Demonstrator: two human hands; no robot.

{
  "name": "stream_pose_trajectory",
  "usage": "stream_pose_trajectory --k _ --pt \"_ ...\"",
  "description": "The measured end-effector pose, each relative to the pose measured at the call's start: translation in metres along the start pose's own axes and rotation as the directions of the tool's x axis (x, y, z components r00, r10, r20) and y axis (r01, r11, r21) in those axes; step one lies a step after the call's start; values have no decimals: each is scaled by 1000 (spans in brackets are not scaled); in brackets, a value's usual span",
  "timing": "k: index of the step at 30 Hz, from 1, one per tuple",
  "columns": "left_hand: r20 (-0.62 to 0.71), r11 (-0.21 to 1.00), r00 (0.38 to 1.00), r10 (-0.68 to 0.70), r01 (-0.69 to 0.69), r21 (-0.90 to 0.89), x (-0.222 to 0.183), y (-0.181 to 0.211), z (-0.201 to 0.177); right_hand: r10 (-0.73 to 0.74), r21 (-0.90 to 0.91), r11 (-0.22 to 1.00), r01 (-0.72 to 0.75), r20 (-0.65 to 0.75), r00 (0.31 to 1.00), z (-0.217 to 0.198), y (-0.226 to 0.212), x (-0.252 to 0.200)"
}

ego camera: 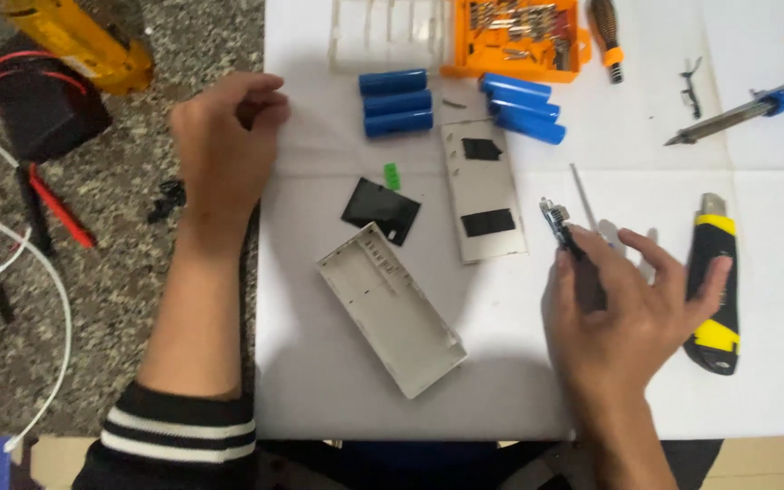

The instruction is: Inspecting and assembling a portable power bank by prying the case and inserting batteries.

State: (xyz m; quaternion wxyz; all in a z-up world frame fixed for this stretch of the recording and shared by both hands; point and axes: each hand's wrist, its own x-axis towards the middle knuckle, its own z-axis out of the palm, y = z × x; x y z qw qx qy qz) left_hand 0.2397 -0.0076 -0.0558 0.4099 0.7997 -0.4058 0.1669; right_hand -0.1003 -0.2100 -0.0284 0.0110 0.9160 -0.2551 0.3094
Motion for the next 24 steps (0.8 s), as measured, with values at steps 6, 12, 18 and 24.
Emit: stream_pose_trajectory --k 6,12,18,24 --pt "-76 997 995 62 -65 -33 4 10 -5 -14 73 997 14 -1 1000 0 -2 -1" --pt "-81 978 979 187 -193 -77 13 47 -23 -38 162 986 45 -46 998 -2 -9 1" --pt "605 840 776 178 201 -504 17 89 -52 -33 239 969 61 -121 992 -4 -10 1" --pt "877 905 477 -50 393 -163 19 91 -52 -40 269 960 81 -155 987 -6 -11 2"
